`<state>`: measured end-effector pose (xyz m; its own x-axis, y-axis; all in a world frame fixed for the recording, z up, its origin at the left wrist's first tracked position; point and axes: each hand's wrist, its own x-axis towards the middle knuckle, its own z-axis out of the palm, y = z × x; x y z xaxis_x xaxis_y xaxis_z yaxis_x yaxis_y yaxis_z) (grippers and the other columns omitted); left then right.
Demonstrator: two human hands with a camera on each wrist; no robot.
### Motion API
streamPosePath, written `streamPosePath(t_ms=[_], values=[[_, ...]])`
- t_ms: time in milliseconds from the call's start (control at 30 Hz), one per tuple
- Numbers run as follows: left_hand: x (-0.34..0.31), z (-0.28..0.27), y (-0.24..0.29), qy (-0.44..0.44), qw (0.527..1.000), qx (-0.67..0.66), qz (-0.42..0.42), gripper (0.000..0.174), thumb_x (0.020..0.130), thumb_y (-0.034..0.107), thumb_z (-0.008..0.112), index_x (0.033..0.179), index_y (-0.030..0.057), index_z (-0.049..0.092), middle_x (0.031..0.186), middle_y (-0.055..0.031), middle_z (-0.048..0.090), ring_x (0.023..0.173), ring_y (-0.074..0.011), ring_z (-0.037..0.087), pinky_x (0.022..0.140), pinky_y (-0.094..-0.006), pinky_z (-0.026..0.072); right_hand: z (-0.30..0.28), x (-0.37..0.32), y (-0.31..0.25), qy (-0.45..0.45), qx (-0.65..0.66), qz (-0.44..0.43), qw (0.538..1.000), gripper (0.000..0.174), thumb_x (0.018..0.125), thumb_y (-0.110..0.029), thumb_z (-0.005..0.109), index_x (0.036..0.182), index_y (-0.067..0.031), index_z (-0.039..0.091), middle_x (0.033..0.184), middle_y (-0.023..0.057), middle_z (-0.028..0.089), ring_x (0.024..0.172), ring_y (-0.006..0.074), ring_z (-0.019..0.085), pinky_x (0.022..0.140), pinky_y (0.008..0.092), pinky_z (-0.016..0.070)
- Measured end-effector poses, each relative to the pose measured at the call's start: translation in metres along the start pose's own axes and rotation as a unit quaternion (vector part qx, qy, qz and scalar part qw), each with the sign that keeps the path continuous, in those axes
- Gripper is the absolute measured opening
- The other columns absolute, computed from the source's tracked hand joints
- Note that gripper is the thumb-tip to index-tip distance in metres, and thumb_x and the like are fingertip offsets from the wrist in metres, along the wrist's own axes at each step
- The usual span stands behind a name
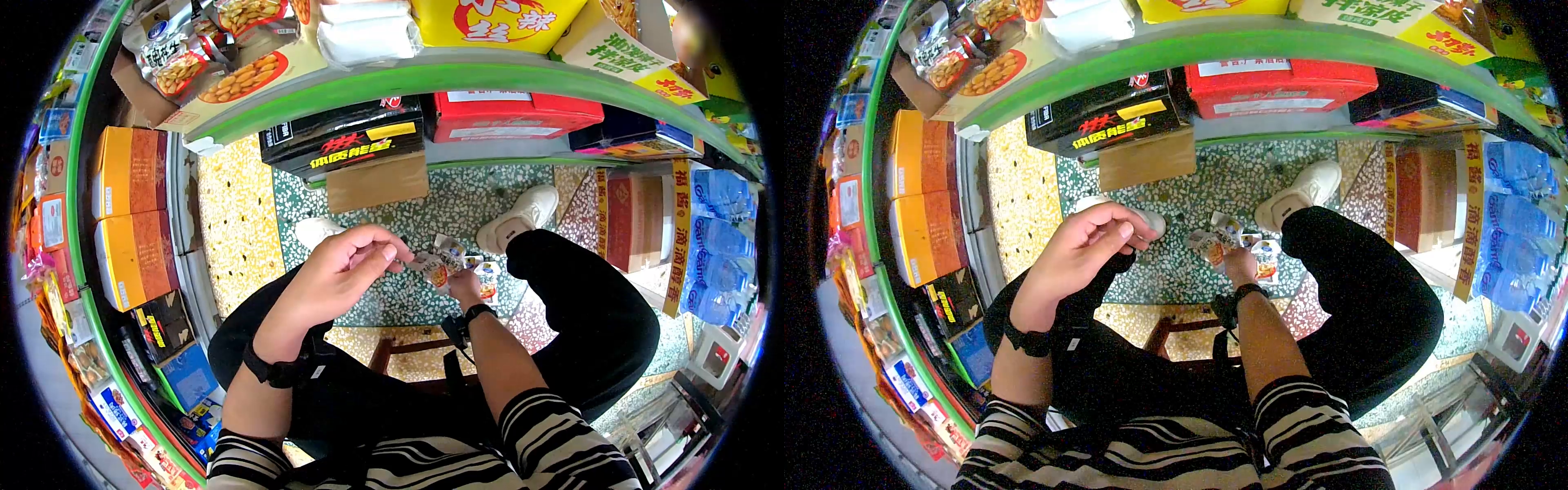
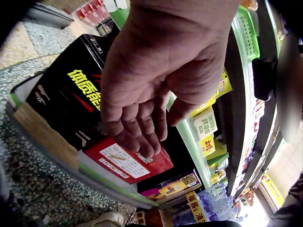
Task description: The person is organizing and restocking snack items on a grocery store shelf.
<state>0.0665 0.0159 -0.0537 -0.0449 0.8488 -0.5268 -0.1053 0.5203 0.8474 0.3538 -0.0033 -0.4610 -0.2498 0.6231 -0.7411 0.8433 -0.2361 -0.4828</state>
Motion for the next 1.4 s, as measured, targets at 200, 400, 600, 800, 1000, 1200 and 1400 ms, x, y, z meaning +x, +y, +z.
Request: streamPosePath(t_ms=[200,400,600,800,1000,1200,1400], values=[[0.002,-0.001,0.002,-0.001,1.000,-0.001,0.003,0.017,0.099,0.013,0.050,0.106,-0.0007,0.058,0.100,-0.0056,0.065,0.092,-0.0106,0.059,0.083,-0.0252,0.0476,-0.037,-0.019,-0.062,0.028,-0.077,0.041,0.996,0.028,0.078,-0.029,0.059,0.087,-0.0046,0.069,0.088,0.0222,0.068,0.087,0.0389,0.065,0.077,0.0469,0.0519],[0.008,-0.003,-0.001,-0.005,1.000,-0.019,0.006,0.016,0.099,0.011,0.049,0.106,-0.0011,0.058,0.101,-0.0067,0.065,0.089,-0.0118,0.061,0.081,-0.0254,0.0483,-0.068,-0.039,-0.100,0.013,-0.012,-0.071,0.997,0.026,0.074,-0.031,0.073,0.082,-0.0063,0.070,0.083,0.0148,0.066,0.082,0.0332,0.064,0.072,0.0457,0.0507],[0.015,-0.023,-0.033,0.089,0.993,0.043,0.056,0.018,0.098,0.015,0.052,0.103,-0.0003,0.060,0.096,-0.0070,0.067,0.090,-0.0135,0.063,0.076,-0.0265,0.0490,-0.165,-0.065,-0.193,-0.104,-0.092,-0.241,0.961,0.021,0.075,-0.026,0.070,0.083,-0.0060,0.067,0.086,0.0174,0.066,0.083,0.0360,0.064,0.076,0.0416,0.0511],[0.008,-0.036,-0.036,0.166,0.985,-0.045,0.004,0.036,0.096,0.033,0.057,0.114,0.0025,0.056,0.113,-0.0090,0.062,0.105,-0.0176,0.057,0.085,-0.0330,0.0486,-0.236,-0.159,-0.268,-0.165,0.046,-0.282,0.944,0.014,0.083,-0.012,0.070,0.085,0.0002,0.065,0.084,0.0060,0.063,0.079,0.0139,0.059,0.074,0.0288,0.0483],[-0.016,-0.005,-0.032,-0.093,0.962,-0.249,0.062,0.032,0.095,0.023,0.061,0.118,0.0017,0.058,0.107,-0.0062,0.065,0.095,-0.0109,0.061,0.080,-0.0282,0.0514,-0.237,-0.240,-0.296,-0.082,-0.001,-0.374,0.924,0.013,0.082,-0.011,0.074,0.079,-0.0023,0.065,0.081,0.0043,0.061,0.076,0.0118,0.058,0.069,0.0263,0.0467],[-0.029,-0.004,-0.028,-0.051,0.953,-0.258,0.150,0.034,0.095,0.022,0.061,0.123,0.0033,0.056,0.106,-0.0037,0.065,0.092,-0.0092,0.061,0.080,-0.0256,0.0500,-0.205,-0.253,-0.314,-0.046,0.198,-0.286,0.936,0.007,0.084,-0.003,0.068,0.083,-0.0009,0.062,0.073,0.0008,0.061,0.068,0.0088,0.057,0.064,0.0223,0.0461],[-0.039,-0.008,-0.017,-0.077,0.848,-0.467,0.240,0.032,0.099,0.023,0.052,0.123,0.0025,0.052,0.106,-0.0031,0.063,0.093,-0.0099,0.062,0.080,-0.0262,0.0527,-0.199,-0.252,-0.342,-0.035,0.372,-0.247,0.894,0.006,0.087,-0.001,0.064,0.085,-0.0048,0.060,0.074,0.0011,0.060,0.062,0.0076,0.053,0.054,0.0206,0.0399]])
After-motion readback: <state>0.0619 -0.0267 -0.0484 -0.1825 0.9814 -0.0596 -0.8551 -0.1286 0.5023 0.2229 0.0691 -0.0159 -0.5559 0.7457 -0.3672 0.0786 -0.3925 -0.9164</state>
